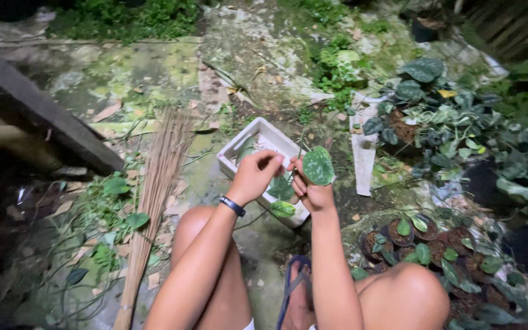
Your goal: The person sits on the ground and uses a knife to trim leaves and stems from a vine plant. They cut sections of the vine and place the trimmed pieces into a white plastic tray.
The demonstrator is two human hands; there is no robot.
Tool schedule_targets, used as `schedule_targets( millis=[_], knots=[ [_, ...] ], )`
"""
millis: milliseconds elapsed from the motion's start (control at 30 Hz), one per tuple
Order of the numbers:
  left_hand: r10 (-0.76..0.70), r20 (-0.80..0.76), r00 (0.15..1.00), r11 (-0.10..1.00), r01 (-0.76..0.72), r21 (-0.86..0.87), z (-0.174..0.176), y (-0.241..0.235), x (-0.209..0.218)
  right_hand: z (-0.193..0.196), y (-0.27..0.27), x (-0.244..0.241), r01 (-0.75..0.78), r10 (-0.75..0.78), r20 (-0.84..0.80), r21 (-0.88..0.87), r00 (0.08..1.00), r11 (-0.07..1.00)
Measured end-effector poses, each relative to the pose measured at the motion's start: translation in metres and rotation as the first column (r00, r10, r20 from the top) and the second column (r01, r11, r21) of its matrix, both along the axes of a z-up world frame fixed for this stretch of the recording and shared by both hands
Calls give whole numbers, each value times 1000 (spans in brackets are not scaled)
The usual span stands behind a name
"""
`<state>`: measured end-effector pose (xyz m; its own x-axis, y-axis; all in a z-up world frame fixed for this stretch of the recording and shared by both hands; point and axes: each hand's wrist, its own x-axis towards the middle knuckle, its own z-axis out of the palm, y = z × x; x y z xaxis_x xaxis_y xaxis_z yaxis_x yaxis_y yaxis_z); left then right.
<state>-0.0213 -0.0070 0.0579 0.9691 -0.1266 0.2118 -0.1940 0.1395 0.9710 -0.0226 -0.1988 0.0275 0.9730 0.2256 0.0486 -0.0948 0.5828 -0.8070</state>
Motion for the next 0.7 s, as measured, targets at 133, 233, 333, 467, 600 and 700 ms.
schedule_targets(
  millis=[133,233,333,467,600,700],
  knots=[
    [-185,-116,976,979,174,-103,0,-7,1,-9,-8,10,15,-13,-55,38,998,999],
    [-166,-122,979,984,157,-79,-2,-2,0,-17,-2,13,39,-25,-114,122,993,992],
    [-197,-115,974,980,193,-43,-4,0,4,-16,0,12,-49,20,208,136,978,989],
    [-207,-119,971,978,204,-33,-13,-2,7,-7,10,8,116,-125,-48,-162,991,980],
    [-149,-205,967,989,142,-48,-14,-1,11,8,17,9,105,-99,44,-180,994,978],
    [-146,-262,954,981,107,-159,-8,8,12,15,13,10,118,-103,69,-265,992,957]
  ],
)
